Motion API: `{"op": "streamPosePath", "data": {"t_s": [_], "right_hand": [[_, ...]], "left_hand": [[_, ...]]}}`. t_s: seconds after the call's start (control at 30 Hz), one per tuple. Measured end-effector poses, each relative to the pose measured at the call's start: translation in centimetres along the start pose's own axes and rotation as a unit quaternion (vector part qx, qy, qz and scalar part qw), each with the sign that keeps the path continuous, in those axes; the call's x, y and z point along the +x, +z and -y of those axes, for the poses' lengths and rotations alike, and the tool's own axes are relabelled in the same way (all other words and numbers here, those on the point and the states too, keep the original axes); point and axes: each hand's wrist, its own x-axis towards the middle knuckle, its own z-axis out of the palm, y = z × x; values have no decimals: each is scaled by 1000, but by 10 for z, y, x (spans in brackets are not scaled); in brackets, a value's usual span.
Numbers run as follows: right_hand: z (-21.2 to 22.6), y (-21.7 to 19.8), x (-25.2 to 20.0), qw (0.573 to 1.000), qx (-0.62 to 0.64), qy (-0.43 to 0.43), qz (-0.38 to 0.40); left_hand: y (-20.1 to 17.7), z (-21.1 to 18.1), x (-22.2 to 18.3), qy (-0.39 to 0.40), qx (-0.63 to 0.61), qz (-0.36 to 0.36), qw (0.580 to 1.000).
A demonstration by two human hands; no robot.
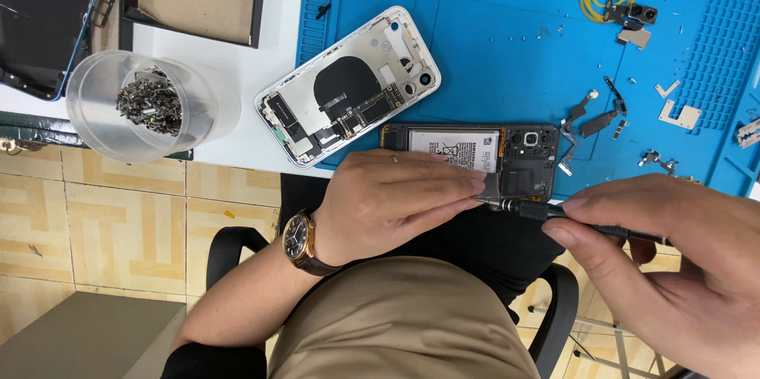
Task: The person uses a screwdriver to remove screws from the back of a disassembled smartphone. They then attach a new screen to the phone's body, secure it with screws, and power on the device to verify the repair.
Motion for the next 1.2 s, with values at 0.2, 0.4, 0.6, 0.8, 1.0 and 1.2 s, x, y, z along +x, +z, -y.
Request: {"op": "streamPosePath", "data": {"t_s": [0.2, 0.4, 0.6, 0.8, 1.0, 1.2], "right_hand": [[-11, -3, -4, 998, -30, -35, -49], [-34, -15, 5, 977, -186, 101, 14], [-45, -9, 6, 986, -160, 20, -38], [-37, -10, 12, 985, -164, -10, -49], [-46, -9, 17, 985, -162, -44, -34], [-39, -13, 21, 984, -153, -83, -34]], "left_hand": [[1, 1, -3, -28, 35, 2, 999], [1, 3, -4, -21, 34, 6, 999], [0, 3, -3, -21, 43, 8, 999], [1, 2, -3, -22, 44, 8, 999], [1, 2, -2, -23, 46, 5, 999], [1, 2, -3, -25, 47, 5, 999]]}}
